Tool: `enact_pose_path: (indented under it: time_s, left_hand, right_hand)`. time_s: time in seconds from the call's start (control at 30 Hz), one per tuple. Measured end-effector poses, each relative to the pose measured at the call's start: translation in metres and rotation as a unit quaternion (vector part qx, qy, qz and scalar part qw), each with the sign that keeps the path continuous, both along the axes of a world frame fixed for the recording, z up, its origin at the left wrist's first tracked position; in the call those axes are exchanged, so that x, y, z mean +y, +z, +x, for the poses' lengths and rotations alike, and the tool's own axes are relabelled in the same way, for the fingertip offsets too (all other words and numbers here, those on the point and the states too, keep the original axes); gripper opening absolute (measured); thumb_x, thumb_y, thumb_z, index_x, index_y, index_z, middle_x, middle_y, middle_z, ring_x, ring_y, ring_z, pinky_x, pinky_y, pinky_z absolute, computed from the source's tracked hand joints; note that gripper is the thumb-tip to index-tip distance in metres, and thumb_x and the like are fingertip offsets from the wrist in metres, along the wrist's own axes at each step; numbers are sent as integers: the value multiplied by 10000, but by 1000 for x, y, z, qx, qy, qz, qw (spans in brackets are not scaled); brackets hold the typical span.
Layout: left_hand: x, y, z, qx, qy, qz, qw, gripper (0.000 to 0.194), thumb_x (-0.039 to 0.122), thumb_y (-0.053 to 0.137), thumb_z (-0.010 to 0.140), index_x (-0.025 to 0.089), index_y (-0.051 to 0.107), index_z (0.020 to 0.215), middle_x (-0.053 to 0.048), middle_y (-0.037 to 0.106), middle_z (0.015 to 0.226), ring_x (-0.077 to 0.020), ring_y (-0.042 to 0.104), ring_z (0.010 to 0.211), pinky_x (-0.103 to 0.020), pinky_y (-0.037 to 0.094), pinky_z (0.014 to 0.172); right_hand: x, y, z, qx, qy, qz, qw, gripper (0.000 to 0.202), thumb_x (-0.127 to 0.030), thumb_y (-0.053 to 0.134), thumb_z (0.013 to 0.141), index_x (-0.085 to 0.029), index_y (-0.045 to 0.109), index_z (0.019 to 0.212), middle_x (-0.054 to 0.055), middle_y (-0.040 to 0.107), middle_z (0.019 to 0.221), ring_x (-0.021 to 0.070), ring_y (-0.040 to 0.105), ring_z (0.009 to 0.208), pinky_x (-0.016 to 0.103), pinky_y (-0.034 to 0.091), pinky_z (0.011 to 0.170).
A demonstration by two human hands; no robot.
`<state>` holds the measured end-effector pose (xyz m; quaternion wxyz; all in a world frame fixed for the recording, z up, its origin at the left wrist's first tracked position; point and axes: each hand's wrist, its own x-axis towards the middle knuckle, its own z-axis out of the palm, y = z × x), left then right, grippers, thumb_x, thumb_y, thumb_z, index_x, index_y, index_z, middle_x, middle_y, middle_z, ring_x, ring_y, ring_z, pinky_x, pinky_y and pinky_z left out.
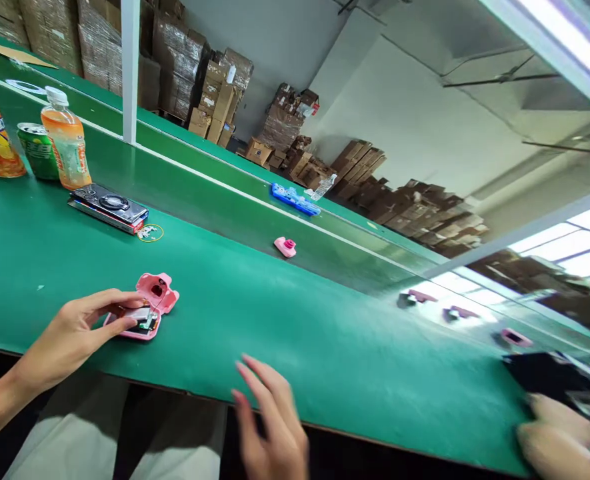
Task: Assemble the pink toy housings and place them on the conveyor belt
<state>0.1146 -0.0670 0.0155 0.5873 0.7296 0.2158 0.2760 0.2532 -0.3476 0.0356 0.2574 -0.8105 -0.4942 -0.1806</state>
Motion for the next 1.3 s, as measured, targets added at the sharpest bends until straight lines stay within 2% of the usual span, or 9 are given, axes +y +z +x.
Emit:
enact_pose_path:
  time_s: [0.1,0.23,0.4,0.47,0.6,0.7,0.8,1.17,1.3]
  left_hand:
    - [-3,1,-1,2,-32,1,999,354,455,717,859,261,749,1154,-24,762,1017,-196,701,894,-266,584,815]
    - [-6,-2,-2,-27,-3,-2,1000,600,372,672,894,290,499,1462,-33,717,1129,-171,701,887,-300,607,842]
    - [-3,-6,-4,-23,-12,19,999,641,340,632,919,302,408,1518,-31,693,1066,-139,689,779,-303,620,798]
    - [2,-6,-6,-20,-18,36,999,685,366,662,908,326,378,1531,-59,668,1202,-139,691,772,-307,626,779]
    - [11,-9,-11,-7,12,171,985,769,458,764,833,359,419,1513,-105,421,1560,-269,653,1140,-384,616,896]
    - [13,-14,-9,19,10,230,973,330,364,587,973,321,666,1291,-58,581,1403,-263,590,1253,-399,555,1016]
    - [11,-18,-5,29,-17,187,982,285,293,472,1024,265,755,1051,-25,726,1090,-199,681,1032,-319,567,927]
    - [7,-19,-3,52,23,196,979,314,350,468,1017,207,728,914,-40,751,978,-196,700,902,-313,563,830]
    - [-2,-25,-10,54,-12,255,965,284,345,471,1034,202,704,1112,-66,731,1149,-223,679,1077,-360,566,953]
  right_hand:
    - [97,19,6,60,231,-80,968,382,-151,545,1009,-225,554,1384,89,651,1346,206,609,1246,365,550,1027]
    - [161,37,6,107,305,-143,935,247,-83,630,948,-205,640,1163,40,720,1162,155,675,1071,295,567,936]
    - [159,37,17,134,327,-130,926,184,-113,698,916,-224,685,1062,-3,753,1067,131,693,1006,264,569,898]
    - [157,33,21,153,331,-94,926,156,-140,696,927,-227,703,1057,-9,766,1024,133,698,995,267,578,897]
    - [155,24,23,189,308,-42,931,192,-168,664,953,-252,733,1111,10,769,1040,143,717,968,273,608,850]
    - [152,16,19,196,299,-20,934,217,-165,662,954,-268,742,1127,7,769,1009,144,719,919,268,615,817]
    - [146,8,14,154,280,-6,948,274,-148,641,962,-272,724,1192,18,769,1011,157,705,917,288,620,813]
    - [138,-4,13,-60,307,-160,936,360,-39,515,974,-147,638,1294,97,742,1149,203,621,922,360,579,820]
    - [139,5,6,-112,300,-196,927,284,-82,558,974,-107,646,1243,139,732,1084,261,617,1003,387,553,777]
